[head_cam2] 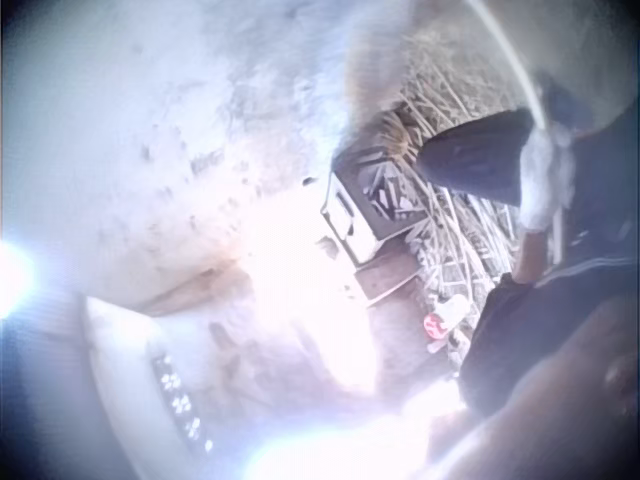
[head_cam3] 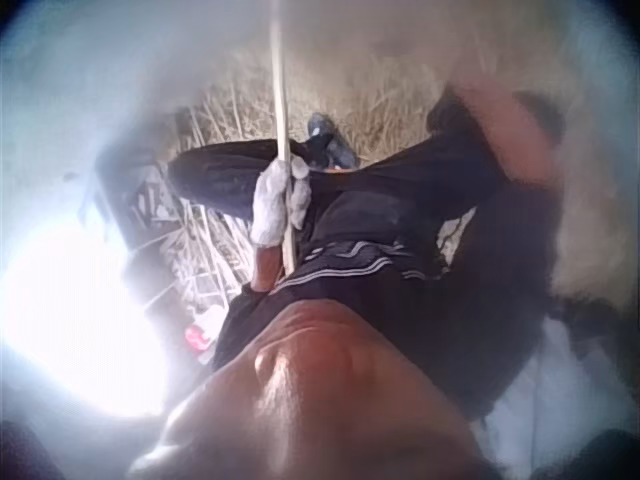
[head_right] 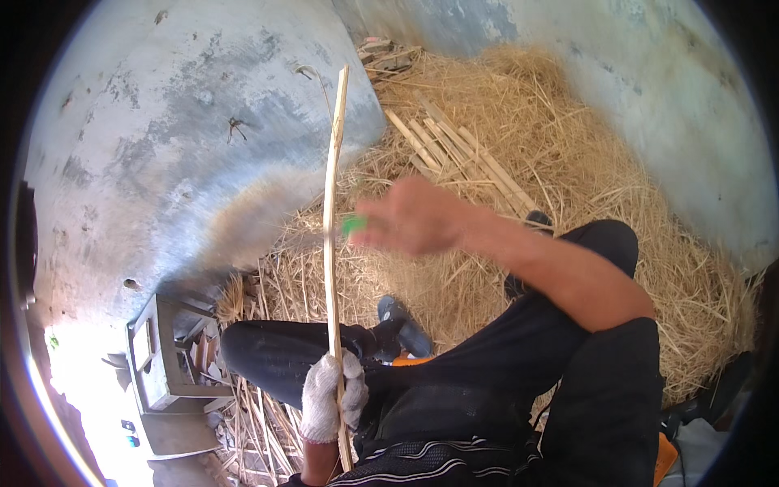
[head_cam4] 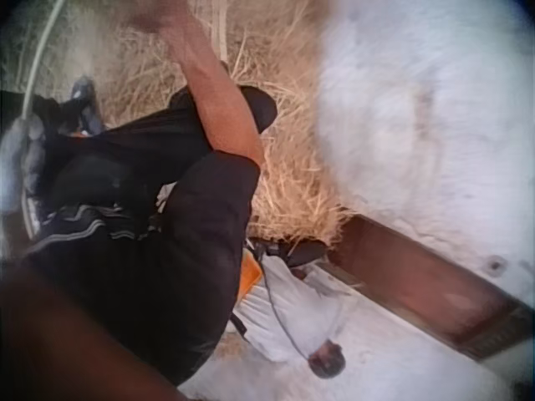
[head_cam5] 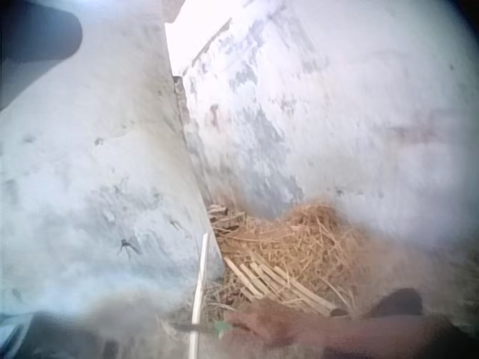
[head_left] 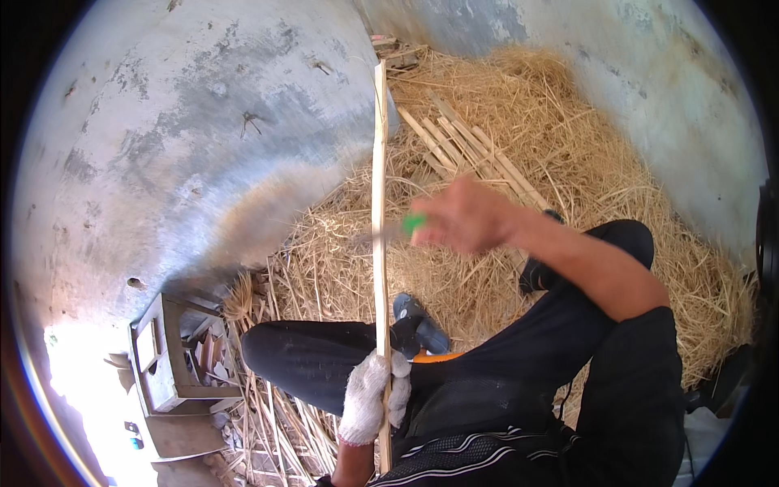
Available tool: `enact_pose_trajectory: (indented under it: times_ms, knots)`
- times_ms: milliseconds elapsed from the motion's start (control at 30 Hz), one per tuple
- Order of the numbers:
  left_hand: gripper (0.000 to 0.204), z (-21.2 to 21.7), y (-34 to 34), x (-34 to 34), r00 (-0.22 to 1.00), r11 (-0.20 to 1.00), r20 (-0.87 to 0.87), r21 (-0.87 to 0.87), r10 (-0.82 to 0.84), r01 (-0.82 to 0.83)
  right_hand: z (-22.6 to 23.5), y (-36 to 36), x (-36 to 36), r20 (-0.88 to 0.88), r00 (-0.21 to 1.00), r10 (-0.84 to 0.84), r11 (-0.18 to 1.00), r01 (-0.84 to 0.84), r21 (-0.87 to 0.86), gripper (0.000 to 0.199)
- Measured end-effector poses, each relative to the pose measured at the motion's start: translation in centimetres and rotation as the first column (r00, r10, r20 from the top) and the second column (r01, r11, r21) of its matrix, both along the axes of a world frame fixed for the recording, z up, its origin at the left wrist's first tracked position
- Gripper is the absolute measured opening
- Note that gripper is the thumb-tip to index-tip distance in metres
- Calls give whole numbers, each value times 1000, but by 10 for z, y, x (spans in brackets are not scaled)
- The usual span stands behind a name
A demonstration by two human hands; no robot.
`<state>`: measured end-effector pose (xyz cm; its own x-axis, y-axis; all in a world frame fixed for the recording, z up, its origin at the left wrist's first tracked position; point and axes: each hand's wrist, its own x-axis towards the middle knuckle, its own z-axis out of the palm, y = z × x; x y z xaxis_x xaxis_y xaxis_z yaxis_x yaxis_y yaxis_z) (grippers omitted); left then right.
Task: The person sits on a straw-covered floor and uses a green-handled knife to shave the outer layer off a long bamboo stick. They hold the stick with a gloved left hand and scrape along its length with the knife in their right hand, producing thin shavings that fall onto the straw.
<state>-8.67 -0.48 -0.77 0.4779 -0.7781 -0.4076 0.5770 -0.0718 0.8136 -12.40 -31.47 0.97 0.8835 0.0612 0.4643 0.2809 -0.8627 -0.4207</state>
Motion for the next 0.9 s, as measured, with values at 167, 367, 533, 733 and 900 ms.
enact_pose_trajectory:
  times_ms: [167,367,533,733,900]
  knots:
    - [43,1,5,0,995,994,-26,-45,-99,97,-19,15,1,133,991,-10,980,36,-194,44]
    - [45,6,-3,-5,980,990,-191,-142,-52,25,-35,4,18,223,960,-170,926,233,-297,46]
    - [44,-4,16,-29,958,981,-232,-136,-168,139,-6,-92,28,174,777,-605,792,610,28,53]
    - [40,-4,11,-14,959,983,-254,-163,-128,88,-13,-26,16,249,933,-258,963,270,-14,53]
    - [38,-6,16,-11,974,992,-199,-92,-106,89,-1,-26,8,335,927,-170,968,222,-120,46]
